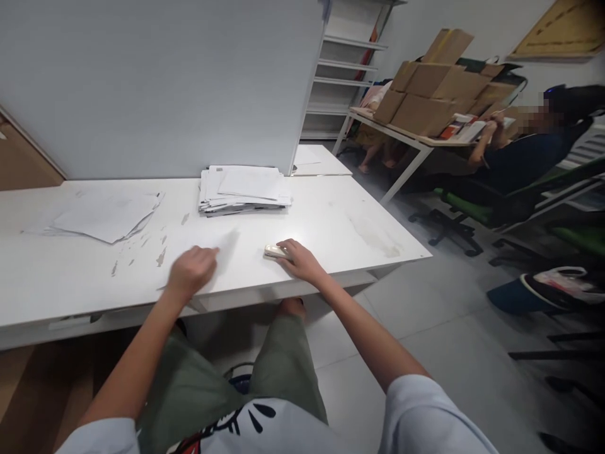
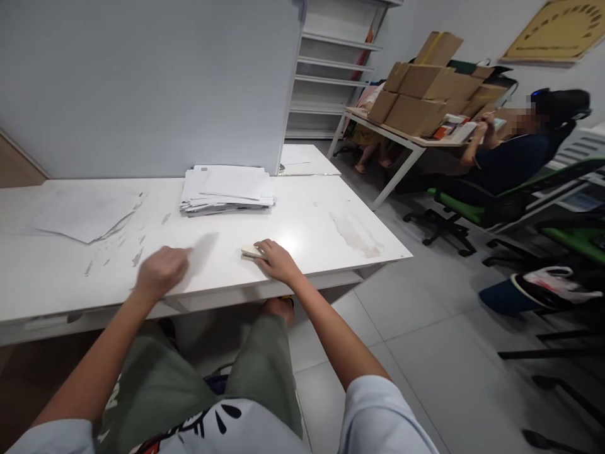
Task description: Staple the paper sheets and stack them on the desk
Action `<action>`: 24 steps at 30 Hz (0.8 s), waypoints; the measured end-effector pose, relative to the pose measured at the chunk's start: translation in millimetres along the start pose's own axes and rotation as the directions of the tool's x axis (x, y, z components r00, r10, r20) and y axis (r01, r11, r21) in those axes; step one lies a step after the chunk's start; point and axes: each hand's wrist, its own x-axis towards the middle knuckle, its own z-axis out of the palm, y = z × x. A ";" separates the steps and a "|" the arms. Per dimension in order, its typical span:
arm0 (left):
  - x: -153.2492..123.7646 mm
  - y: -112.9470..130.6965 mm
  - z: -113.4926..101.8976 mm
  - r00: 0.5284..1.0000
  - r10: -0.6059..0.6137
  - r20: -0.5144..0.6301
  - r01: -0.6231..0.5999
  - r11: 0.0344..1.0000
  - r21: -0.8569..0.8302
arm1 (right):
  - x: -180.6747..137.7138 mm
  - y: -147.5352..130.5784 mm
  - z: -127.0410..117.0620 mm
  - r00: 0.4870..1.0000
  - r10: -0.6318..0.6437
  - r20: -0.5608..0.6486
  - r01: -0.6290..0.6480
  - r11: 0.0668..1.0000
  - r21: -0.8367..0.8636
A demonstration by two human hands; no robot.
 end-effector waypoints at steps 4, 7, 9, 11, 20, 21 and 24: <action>62.9 -59.9 17.8 0.886 -0.306 -0.347 0.347 0.936 0.058 | 3.7 -2.4 2.4 1.000 0.001 0.013 -0.001 1.000 -0.005; 137.4 -61.0 61.9 0.904 -0.366 -0.221 0.367 0.929 -0.037 | 6.4 -4.2 2.1 1.000 0.013 0.011 -0.013 1.000 -0.008; 177.5 -45.7 98.1 0.937 -0.348 -0.016 0.346 0.935 -0.075 | 8.0 -4.8 2.5 1.000 0.018 0.010 -0.018 1.000 -0.020; 200.3 -26.4 134.0 0.937 -0.316 0.147 0.333 0.937 -0.107 | 9.7 -4.4 3.3 1.000 0.023 0.014 -0.022 0.999 -0.043; 185.3 21.1 199.4 0.928 -0.353 0.119 0.372 0.892 -0.256 | 20.2 -0.6 -1.6 0.998 0.025 0.063 -0.019 0.995 -0.100; 182.7 16.6 193.0 0.938 -0.330 0.108 0.347 0.895 -0.279 | 20.5 -0.1 -2.7 0.998 0.030 0.062 -0.023 0.994 -0.103; 164.0 -21.5 154.4 0.956 -0.268 0.117 0.292 0.904 -0.313 | 19.8 1.4 -5.6 0.997 0.042 0.057 -0.036 0.993 -0.108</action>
